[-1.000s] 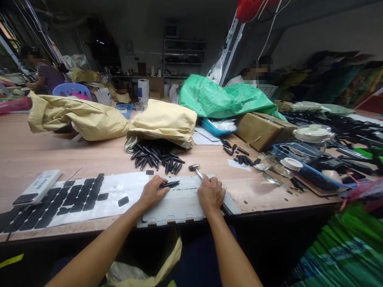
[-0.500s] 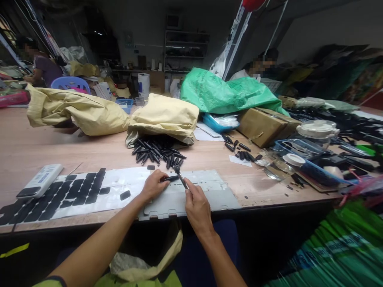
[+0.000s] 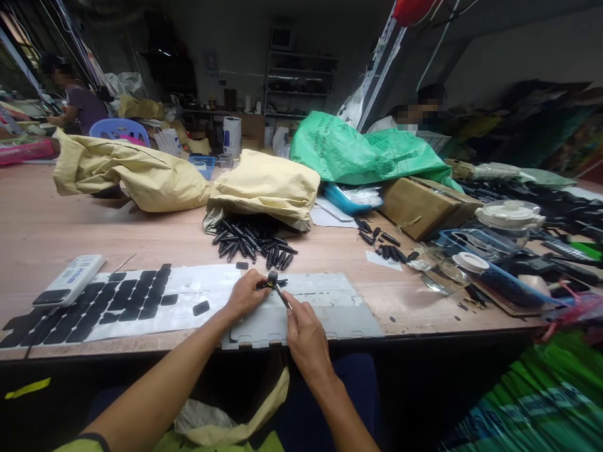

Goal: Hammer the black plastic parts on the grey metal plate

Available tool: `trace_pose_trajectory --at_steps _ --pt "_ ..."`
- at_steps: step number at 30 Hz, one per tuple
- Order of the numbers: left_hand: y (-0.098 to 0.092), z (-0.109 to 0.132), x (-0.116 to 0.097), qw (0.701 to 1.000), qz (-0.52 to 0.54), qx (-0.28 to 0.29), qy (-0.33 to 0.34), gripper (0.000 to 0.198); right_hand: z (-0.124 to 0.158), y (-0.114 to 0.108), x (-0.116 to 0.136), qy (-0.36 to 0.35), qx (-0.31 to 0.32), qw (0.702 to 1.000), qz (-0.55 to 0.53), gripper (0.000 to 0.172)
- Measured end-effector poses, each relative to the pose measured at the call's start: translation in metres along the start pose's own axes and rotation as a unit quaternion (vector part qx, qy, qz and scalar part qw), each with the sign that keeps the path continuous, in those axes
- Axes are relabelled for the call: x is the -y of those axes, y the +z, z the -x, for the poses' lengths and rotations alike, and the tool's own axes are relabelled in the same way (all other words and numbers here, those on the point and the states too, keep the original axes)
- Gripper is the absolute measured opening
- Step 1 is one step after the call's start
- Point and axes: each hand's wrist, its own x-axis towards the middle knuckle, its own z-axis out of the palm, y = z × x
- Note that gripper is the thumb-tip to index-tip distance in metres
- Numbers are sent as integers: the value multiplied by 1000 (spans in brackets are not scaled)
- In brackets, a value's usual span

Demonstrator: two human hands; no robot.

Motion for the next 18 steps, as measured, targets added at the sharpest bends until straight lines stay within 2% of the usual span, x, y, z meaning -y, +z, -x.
trace_pose_trajectory --at_steps 4,7,9,13,18 --pt "1 -2 2 1000 -4 -2 6 15 -16 -10 -14 14 -49 999 14 40" --pt "1 -1 2 1000 -4 -6 8 15 -37 -23 -28 98 -94 980 143 40" --pt "0 0 0 1000 -6 -10 5 14 -50 -28 -36 142 -87 956 243 40" --pt "0 2 -2 1000 -11 -10 6 14 -61 -25 -49 145 -85 920 355 38" --pt "-3 0 -3 1000 4 -6 12 13 -59 -17 -53 135 -109 909 378 36"
